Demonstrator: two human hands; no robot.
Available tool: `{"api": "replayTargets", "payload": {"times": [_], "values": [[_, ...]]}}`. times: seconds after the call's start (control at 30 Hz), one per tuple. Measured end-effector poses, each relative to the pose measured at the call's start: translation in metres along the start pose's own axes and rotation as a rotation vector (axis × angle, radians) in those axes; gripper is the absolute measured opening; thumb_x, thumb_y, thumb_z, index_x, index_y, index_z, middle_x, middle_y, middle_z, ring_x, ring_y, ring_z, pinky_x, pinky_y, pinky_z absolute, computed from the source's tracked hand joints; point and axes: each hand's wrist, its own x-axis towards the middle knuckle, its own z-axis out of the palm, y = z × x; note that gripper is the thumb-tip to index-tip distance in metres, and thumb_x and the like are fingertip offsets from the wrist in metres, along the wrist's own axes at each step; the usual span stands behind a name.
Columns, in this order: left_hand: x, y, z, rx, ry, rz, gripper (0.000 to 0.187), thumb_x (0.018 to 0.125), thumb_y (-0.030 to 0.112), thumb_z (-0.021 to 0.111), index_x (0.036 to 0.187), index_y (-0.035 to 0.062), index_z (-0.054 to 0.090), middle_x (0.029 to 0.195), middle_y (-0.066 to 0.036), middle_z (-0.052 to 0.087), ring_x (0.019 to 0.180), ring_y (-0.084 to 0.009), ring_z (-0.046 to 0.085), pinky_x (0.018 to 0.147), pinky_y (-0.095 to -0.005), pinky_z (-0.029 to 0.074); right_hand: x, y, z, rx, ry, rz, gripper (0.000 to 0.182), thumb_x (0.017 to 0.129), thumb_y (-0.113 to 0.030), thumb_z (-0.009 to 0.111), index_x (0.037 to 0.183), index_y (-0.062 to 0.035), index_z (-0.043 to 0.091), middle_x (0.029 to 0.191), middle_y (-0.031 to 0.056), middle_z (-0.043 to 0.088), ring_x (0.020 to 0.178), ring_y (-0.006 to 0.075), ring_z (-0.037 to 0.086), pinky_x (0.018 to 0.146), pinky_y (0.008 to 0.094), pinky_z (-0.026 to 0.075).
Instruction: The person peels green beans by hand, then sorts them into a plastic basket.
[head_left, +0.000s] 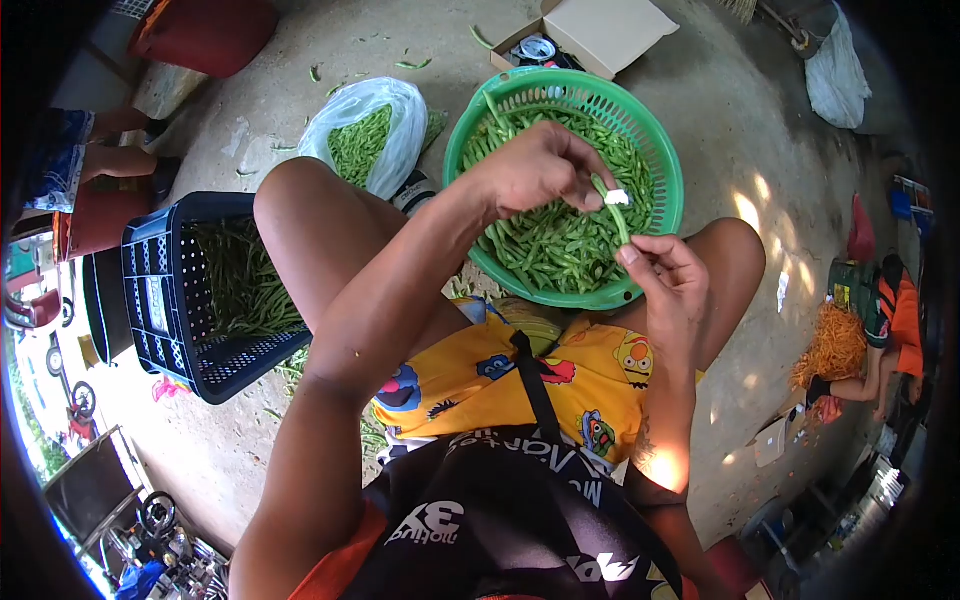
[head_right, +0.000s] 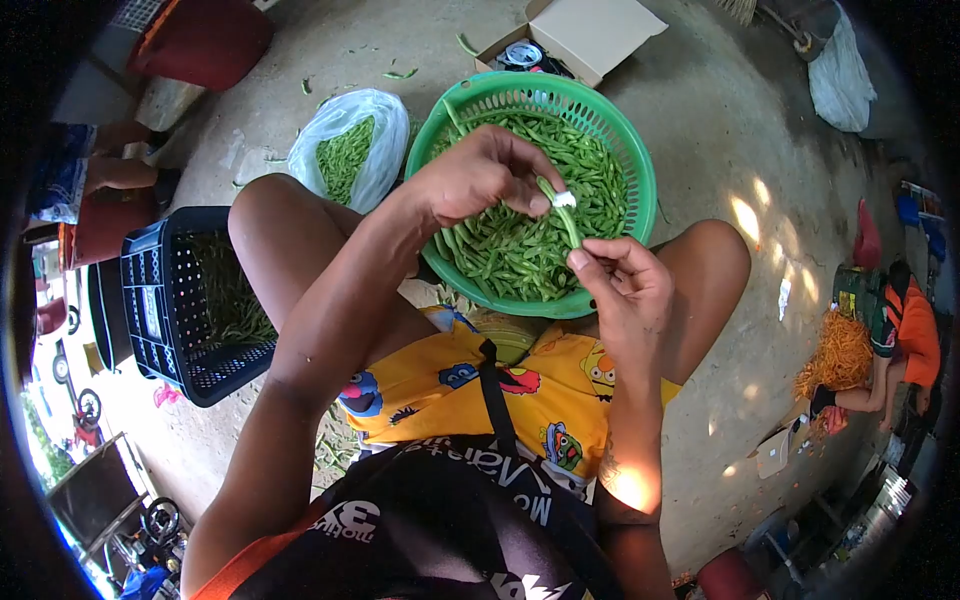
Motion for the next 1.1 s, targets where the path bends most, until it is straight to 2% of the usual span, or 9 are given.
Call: {"api": "replayTargets", "payload": {"times": [0.2,0.33,0.43,0.53,0.57,0.6,0.8,0.93,1.1], "values": [[0.003,0.0,-0.012,-0.03,0.094,-0.04,0.033,0.079,0.0,0.079,0.111,-0.0054,0.073,0.089,-0.007,0.073,0.082,-0.0132,0.068,0.08,-0.0269,0.055,0.005,0.002,-0.007,0.006,0.037,0.009,0.015,0.091,0.005,0.073,0.105,0.0057,0.068,0.094,0.0055,0.071,0.085,0.0078,0.065,0.077,0.0204,0.052],[0.007,-0.003,0.002,-0.015,-0.124,-0.085,0.033,0.079,-0.001,0.077,0.111,-0.005,0.073,0.09,-0.006,0.073,0.083,-0.0118,0.068,0.081,-0.0261,0.054,0.01,0.006,0.0,-0.022,0.039,0.001,0.014,0.091,0.005,0.073,0.105,0.0057,0.069,0.094,0.0057,0.071,0.085,0.0079,0.066,0.078,0.0206,0.053],[0.008,-0.004,-0.014,-0.007,0.07,-0.009,0.035,0.073,-0.002,0.073,0.108,-0.0043,0.076,0.088,-0.011,0.076,0.078,-0.0173,0.071,0.077,-0.0277,0.057,0.007,0.006,-0.002,-0.012,0.049,0.001,0.014,0.091,0.005,0.073,0.105,0.0057,0.069,0.095,0.0057,0.071,0.086,0.0077,0.065,0.079,0.0204,0.052],[0.008,0.001,-0.015,-0.016,0.071,-0.02,0.035,0.073,0.001,0.074,0.107,-0.0047,0.076,0.088,-0.012,0.076,0.078,-0.0181,0.071,0.077,-0.0288,0.057,0.011,0.007,0.0,0.006,0.062,0.002,0.013,0.091,0.005,0.073,0.104,0.0057,0.069,0.095,0.0055,0.071,0.085,0.0076,0.065,0.079,0.0203,0.052],[0.008,0.0,-0.01,0.029,-0.021,-0.054,0.034,0.076,-0.001,0.076,0.11,-0.0051,0.074,0.092,-0.009,0.075,0.087,-0.0158,0.07,0.083,-0.0276,0.056,0.011,0.008,0.001,0.0,0.062,0.007,0.013,0.091,0.005,0.073,0.104,0.0057,0.069,0.095,0.0056,0.071,0.085,0.0076,0.065,0.079,0.0202,0.052],[0.008,0.0,0.0,0.002,-0.084,-0.065,0.034,0.076,-0.002,0.075,0.109,-0.0051,0.074,0.091,-0.009,0.075,0.084,-0.0155,0.071,0.083,-0.0278,0.056,0.012,0.008,0.003,-0.001,0.062,0.007,0.013,0.091,0.005,0.073,0.104,0.0057,0.069,0.095,0.0056,0.071,0.085,0.0076,0.065,0.079,0.0202,0.052],[0.01,-0.002,-0.015,0.006,0.027,-0.039,0.036,0.076,-0.006,0.071,0.111,-0.0062,0.073,0.091,-0.009,0.074,0.084,-0.0154,0.07,0.083,-0.0281,0.057,0.012,0.0,0.009,0.001,0.05,-0.028,0.013,0.091,0.005,0.073,0.104,0.0061,0.069,0.095,0.0057,0.071,0.086,0.0079,0.065,0.078,0.0205,0.052],[0.009,-0.001,-0.006,-0.047,-0.121,-0.062,0.033,0.078,-0.002,0.077,0.111,-0.0067,0.073,0.088,-0.007,0.074,0.084,-0.0126,0.069,0.083,-0.0256,0.054,0.016,0.003,0.013,-0.013,0.065,-0.003,0.014,0.092,0.003,0.073,0.106,0.0065,0.069,0.095,0.0068,0.072,0.085,0.0082,0.065,0.078,0.0205,0.052],[0.006,-0.002,-0.006,0.005,-0.085,-0.02,0.029,0.079,0.0,0.079,0.108,-0.0031,0.075,0.087,-0.005,0.074,0.081,-0.0107,0.068,0.078,-0.0238,0.052,0.013,-0.003,0.012,-0.062,0.059,0.052,0.019,0.095,-0.004,0.072,0.11,0.007,0.07,0.093,0.0083,0.073,0.084,0.0088,0.066,0.076,0.0207,0.051]]}}
